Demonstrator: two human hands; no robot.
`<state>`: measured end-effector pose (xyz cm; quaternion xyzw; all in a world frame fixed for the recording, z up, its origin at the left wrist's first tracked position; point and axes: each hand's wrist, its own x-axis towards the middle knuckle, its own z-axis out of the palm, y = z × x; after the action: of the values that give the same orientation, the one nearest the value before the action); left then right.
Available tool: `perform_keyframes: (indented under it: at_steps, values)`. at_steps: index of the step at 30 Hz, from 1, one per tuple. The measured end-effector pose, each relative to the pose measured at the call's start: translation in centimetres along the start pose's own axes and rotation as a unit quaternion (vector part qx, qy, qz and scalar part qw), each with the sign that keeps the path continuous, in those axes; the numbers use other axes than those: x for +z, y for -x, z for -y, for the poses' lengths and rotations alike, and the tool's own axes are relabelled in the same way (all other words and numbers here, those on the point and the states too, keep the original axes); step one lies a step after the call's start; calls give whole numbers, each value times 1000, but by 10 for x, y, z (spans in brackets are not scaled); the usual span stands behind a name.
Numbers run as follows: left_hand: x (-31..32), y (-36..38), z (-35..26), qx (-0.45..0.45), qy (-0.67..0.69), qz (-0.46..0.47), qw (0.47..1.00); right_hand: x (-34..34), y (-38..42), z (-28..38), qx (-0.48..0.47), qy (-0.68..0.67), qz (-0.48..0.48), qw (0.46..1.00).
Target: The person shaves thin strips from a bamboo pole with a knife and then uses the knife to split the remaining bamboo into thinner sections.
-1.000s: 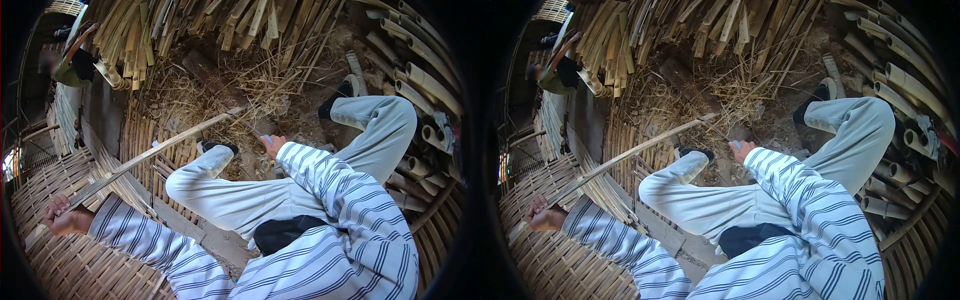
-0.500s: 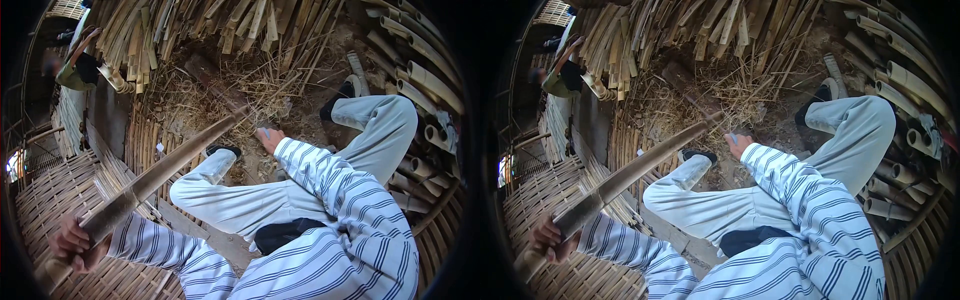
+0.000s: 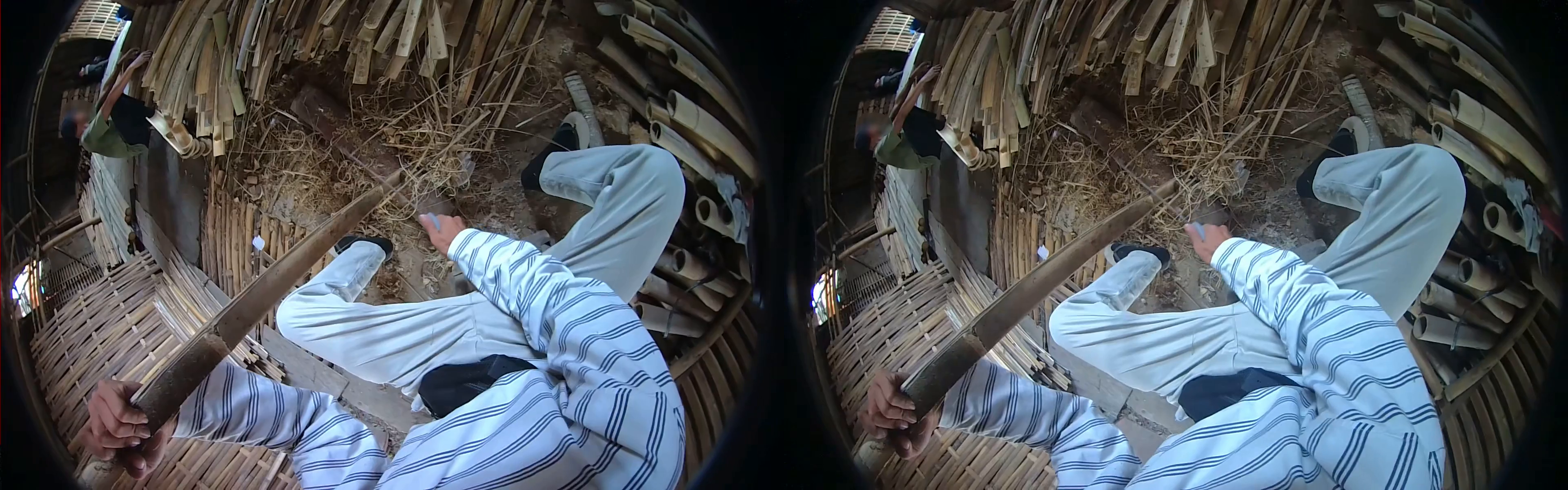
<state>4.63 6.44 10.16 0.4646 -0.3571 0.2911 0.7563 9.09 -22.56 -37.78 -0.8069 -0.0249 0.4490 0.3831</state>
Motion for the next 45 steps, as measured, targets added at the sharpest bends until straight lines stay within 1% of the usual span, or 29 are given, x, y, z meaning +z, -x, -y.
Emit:
perform_keyframes:
  at_steps: [1,5,8,9,10,12,14,15,17,18,19,20,21,22,24,26,28,29,31,32,33,35,38,39,41,42,43,44,45]
  values:
    - [-3,-1,-3,-6,-30,6,1000,2,5,4,-24,-9,-8,1000]
    - [-7,0,-5,-2,-73,-1,997,14,-17,-25,57,17,-83,995]
    - [-5,-2,-4,-27,-102,2,994,-1,-24,-39,41,51,-28,997]
    - [-5,-2,-4,-21,-132,-11,991,7,-22,-41,57,40,-52,996]
    - [-3,0,-4,-16,-164,-25,986,2,-9,-27,47,28,-37,998]
    - [-8,2,-11,-39,-142,-23,989,-4,8,3,24,-2,-11,1000]
    - [-8,1,-13,-35,-157,-38,986,2,18,25,-61,-3,-17,998]
    - [-9,0,-13,-62,-99,-22,993,-2,29,40,-107,-7,-14,994]
    - [-7,-1,-14,-63,-94,-20,993,-37,76,94,-133,-26,60,989]
    - [-6,0,-14,-63,-91,-22,994,-28,85,97,-215,-33,2,976]
    - [-5,2,-14,-40,-112,-30,993,-34,97,112,-199,-21,52,978]
    - [-4,4,-15,-16,-134,-41,990,-44,114,125,-249,-42,50,966]
    - [1,4,-11,6,-157,-51,986,-43,117,126,-258,-32,55,964]
    - [3,5,-8,-16,-104,-22,994,-42,118,126,-268,-24,60,961]
    - [8,6,-3,-62,0,37,997,-25,97,97,-232,-89,14,969]
    - [14,11,-3,-46,-10,35,998,-27,56,68,-98,-3,-26,995]
    - [20,12,-2,-43,-22,50,998,4,-19,-22,39,45,-58,997]
    - [24,8,7,-61,43,57,996,1,-17,-11,21,11,-52,998]
    - [21,4,15,-34,51,66,996,-8,15,21,-7,-32,-16,999]
    - [21,4,15,-19,53,69,996,-21,34,51,-61,-2,31,998]
    - [15,4,8,-26,53,60,996,-34,51,76,-74,-34,85,993]
    - [17,2,12,-33,55,77,995,-40,88,114,-150,-80,80,982]
    - [20,4,20,-25,70,80,994,-29,104,119,-231,-119,50,964]
    - [22,6,20,-15,75,76,994,-23,97,109,-231,-161,32,959]
    - [22,9,13,-32,60,74,995,2,67,75,-219,-156,-104,958]
    - [23,7,12,-38,53,79,995,-9,44,62,-27,-64,-2,998]
    - [31,6,18,-46,41,89,994,5,11,27,29,-16,-25,999]
    - [32,3,18,-39,32,94,994,12,-5,5,24,-22,-17,999]
    - [32,2,16,-35,21,94,995,7,8,17,-14,-28,-34,999]
